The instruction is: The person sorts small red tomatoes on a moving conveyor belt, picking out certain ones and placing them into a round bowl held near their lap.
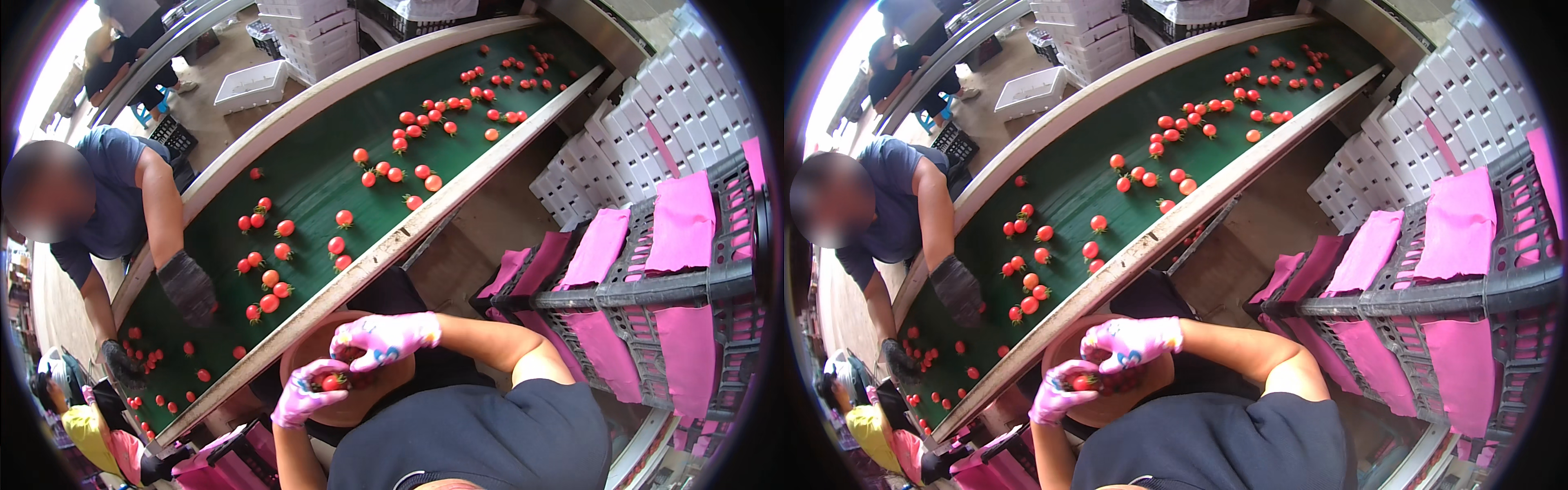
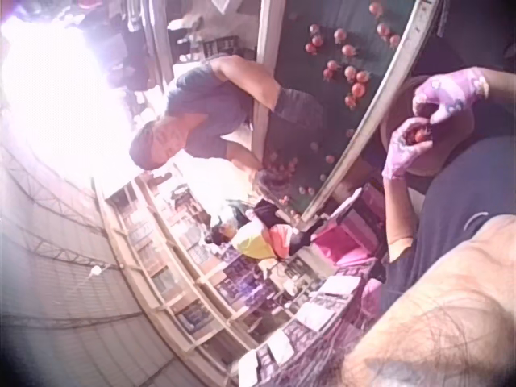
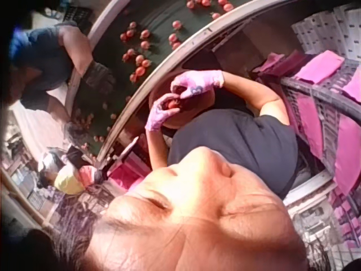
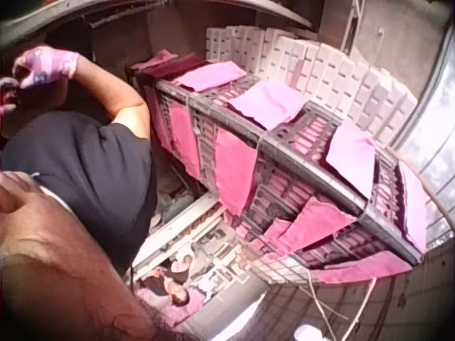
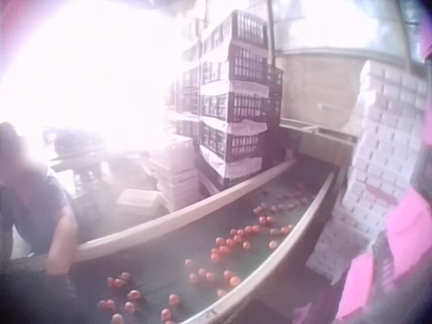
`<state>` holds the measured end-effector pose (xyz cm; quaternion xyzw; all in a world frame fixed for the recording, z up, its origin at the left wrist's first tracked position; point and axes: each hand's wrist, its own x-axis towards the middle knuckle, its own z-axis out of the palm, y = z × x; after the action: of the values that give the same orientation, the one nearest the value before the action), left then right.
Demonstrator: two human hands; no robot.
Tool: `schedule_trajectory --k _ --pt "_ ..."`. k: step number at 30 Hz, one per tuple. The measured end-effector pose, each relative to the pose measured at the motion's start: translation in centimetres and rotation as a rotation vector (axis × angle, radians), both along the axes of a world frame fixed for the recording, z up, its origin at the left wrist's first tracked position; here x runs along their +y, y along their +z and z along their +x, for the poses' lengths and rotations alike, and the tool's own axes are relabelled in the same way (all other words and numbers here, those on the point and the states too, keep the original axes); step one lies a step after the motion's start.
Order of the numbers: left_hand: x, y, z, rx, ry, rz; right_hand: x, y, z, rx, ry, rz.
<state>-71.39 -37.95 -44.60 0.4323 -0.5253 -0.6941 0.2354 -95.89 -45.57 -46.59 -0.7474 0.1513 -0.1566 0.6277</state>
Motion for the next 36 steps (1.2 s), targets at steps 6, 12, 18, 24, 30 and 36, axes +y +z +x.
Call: schedule_trajectory --k 6,12,18,24,30,36 --pt "2.8 -2.6 0.2 -0.601 -0.058 -0.211 0.5 -1.8 0.3 -0.062 -0.006 -0.460" --pt "-0.2 5.6 -0.1 -0.367 -0.071 -0.359 -11.3 5.1 -6.8 -0.105 -0.584 -0.945" --pt "-7.5 8.2 -1.8 -0.165 -0.025 -0.532 -21.8 1.3 -14.0 1.073 -1.140 -0.806" --pt "-14.2 7.9 -4.5 0.013 0.088 -0.372 -16.4 2.2 -6.0 0.827 -0.813 -0.797" --pt "-18.8 4.7 -5.3 0.017 0.244 -0.394 -10.1 4.5 -4.4 0.928 -0.742 -0.652" --pt "-18.9 1.9 -5.4 -0.113 0.255 -0.467 -8.7 3.4 -2.7 0.406 -0.544 -0.726"
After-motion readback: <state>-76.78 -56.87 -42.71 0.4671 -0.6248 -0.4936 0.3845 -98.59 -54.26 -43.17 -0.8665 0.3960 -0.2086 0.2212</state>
